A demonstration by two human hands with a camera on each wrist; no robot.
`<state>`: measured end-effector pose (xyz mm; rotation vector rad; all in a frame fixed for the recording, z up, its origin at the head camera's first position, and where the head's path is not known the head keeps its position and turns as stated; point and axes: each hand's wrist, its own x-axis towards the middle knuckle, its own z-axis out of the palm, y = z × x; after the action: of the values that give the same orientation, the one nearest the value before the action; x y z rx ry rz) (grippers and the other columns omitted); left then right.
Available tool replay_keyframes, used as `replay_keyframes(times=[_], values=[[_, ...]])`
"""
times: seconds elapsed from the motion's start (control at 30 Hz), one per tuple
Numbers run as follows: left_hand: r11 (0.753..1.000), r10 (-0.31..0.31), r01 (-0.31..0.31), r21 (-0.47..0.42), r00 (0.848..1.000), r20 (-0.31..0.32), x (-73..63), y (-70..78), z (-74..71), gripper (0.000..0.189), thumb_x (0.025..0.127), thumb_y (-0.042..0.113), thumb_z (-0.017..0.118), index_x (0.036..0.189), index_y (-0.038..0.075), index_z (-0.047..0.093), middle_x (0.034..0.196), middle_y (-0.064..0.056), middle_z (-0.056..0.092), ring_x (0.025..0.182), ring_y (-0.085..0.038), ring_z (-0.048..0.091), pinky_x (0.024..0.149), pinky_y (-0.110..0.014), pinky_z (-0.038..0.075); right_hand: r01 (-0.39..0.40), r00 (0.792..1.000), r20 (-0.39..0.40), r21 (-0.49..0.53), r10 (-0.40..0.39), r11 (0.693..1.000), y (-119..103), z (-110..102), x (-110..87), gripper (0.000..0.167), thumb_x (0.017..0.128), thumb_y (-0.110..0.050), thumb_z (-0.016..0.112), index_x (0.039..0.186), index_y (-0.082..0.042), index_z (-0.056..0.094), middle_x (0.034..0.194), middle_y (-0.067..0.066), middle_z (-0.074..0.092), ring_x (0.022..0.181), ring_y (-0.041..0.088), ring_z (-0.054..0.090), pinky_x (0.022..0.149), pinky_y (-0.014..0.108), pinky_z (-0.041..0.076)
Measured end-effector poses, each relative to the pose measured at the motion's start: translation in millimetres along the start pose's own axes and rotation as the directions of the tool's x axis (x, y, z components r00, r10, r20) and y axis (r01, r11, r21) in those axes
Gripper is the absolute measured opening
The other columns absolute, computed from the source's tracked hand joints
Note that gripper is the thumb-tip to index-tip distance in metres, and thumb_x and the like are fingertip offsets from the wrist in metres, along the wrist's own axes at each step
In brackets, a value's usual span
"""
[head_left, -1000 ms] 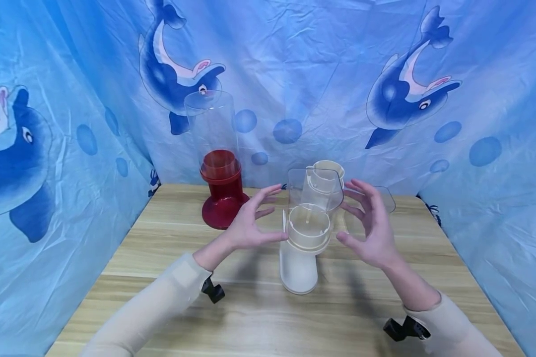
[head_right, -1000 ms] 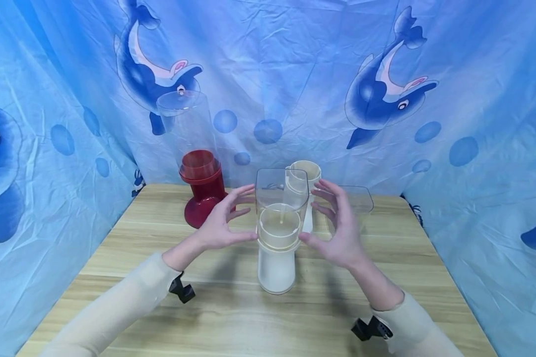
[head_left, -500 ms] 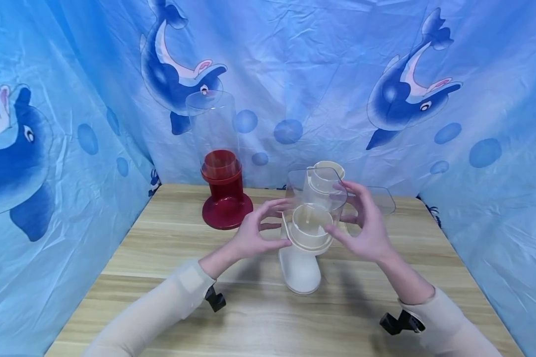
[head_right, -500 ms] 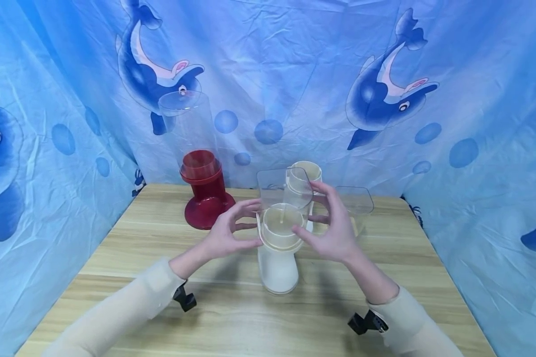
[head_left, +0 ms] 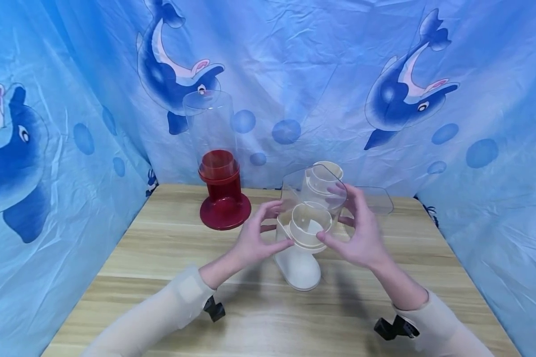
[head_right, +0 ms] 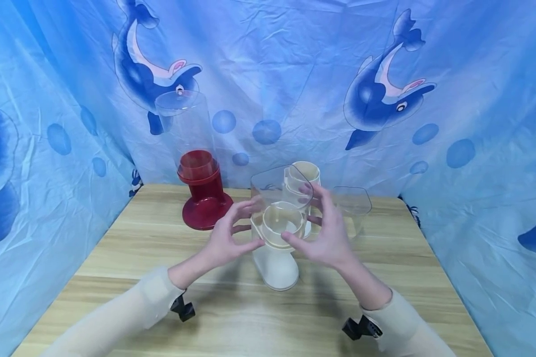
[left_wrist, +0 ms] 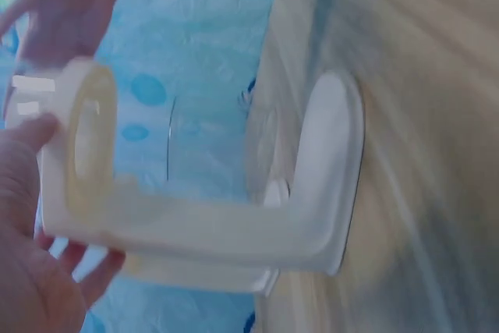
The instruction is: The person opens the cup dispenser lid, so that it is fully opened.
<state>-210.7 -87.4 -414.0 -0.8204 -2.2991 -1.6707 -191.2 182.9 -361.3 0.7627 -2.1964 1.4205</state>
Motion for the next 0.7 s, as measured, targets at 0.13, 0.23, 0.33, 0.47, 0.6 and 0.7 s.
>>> replay_keyframes(times=[0.13, 0.23, 0.33, 0.47, 0.6, 0.7], values=[[0.998, 0.017, -0.015, 0.054, 0.999, -0.029, -6.8, 5.5, 3.1, 0.086, 0.080, 0.017, 0.095, 0.151, 0.016, 0.047, 0.146, -0.008, 0.062, 0.129, -0.028, 0.066, 0.096, -0.043, 0.065, 0.031, 0.999, 0.023, 0.017, -0.031, 0.999, 0, -2, 0.3, 0.100, 0.073, -0.001, 0.087, 0.160, -0.012, 0.037, 0.157, 0.018, 0.054, 0.132, 0.028, 0.064, 0.090, 0.025, 0.063], [0.999, 0.029, -0.028, 0.037, 1.000, -0.007, -5.8, 1.8, -0.7, 0.087, 0.080, 0.015, 0.094, 0.153, 0.013, 0.047, 0.149, -0.007, 0.060, 0.133, -0.028, 0.064, 0.097, -0.047, 0.065, 0.041, 0.999, -0.007, -0.007, -0.041, 0.999, -1, -3, -2.6, 0.098, 0.074, -0.004, 0.084, 0.160, -0.011, 0.038, 0.156, 0.021, 0.053, 0.130, 0.032, 0.064, 0.093, 0.022, 0.062], [1.000, 0.011, -0.011, -0.008, 1.000, 0.028, -3.6, -1.8, -4.1, 0.086, 0.082, 0.011, 0.093, 0.155, 0.013, 0.047, 0.152, -0.008, 0.060, 0.136, -0.031, 0.063, 0.097, -0.047, 0.065, 0.030, 0.999, -0.038, -0.063, -0.032, 0.998, -3, -1, -5.7, 0.095, 0.075, -0.007, 0.085, 0.159, -0.010, 0.040, 0.150, 0.022, 0.055, 0.120, 0.035, 0.064, 0.090, 0.020, 0.061], [1.000, -0.004, 0.004, -0.006, 1.000, 0.021, -6.7, -2.8, -0.3, 0.080, 0.084, 0.011, 0.091, 0.152, 0.015, 0.050, 0.147, -0.011, 0.064, 0.131, -0.032, 0.067, 0.092, -0.042, 0.067, 0.024, 1.000, -0.003, -0.118, -0.025, 0.993, -3, 2, -7.0, 0.091, 0.082, -0.008, 0.084, 0.160, -0.010, 0.037, 0.145, 0.019, 0.060, 0.116, 0.031, 0.067, 0.088, 0.024, 0.062], [0.998, 0.018, -0.016, 0.069, 0.999, -0.038, -15.4, 1.1, 6.4, 0.078, 0.084, 0.016, 0.092, 0.150, 0.012, 0.050, 0.141, -0.012, 0.065, 0.120, -0.032, 0.070, 0.086, -0.038, 0.068, 0.042, 0.998, 0.040, -0.063, -0.039, 0.997, -1, 5, -6.8, 0.082, 0.089, 0.000, 0.074, 0.160, -0.005, 0.034, 0.150, 0.020, 0.060, 0.124, 0.035, 0.067, 0.091, 0.028, 0.061], [0.995, 0.034, -0.028, 0.098, 0.998, -0.056, -19.5, 2.0, 8.7, 0.081, 0.083, 0.018, 0.092, 0.150, 0.008, 0.048, 0.139, -0.012, 0.063, 0.117, -0.031, 0.069, 0.086, -0.038, 0.068, 0.048, 0.999, 0.025, -0.008, -0.048, 0.999, 2, 5, -6.9, 0.074, 0.090, 0.004, 0.066, 0.158, 0.000, 0.036, 0.150, 0.023, 0.058, 0.127, 0.033, 0.066, 0.093, 0.023, 0.058]])
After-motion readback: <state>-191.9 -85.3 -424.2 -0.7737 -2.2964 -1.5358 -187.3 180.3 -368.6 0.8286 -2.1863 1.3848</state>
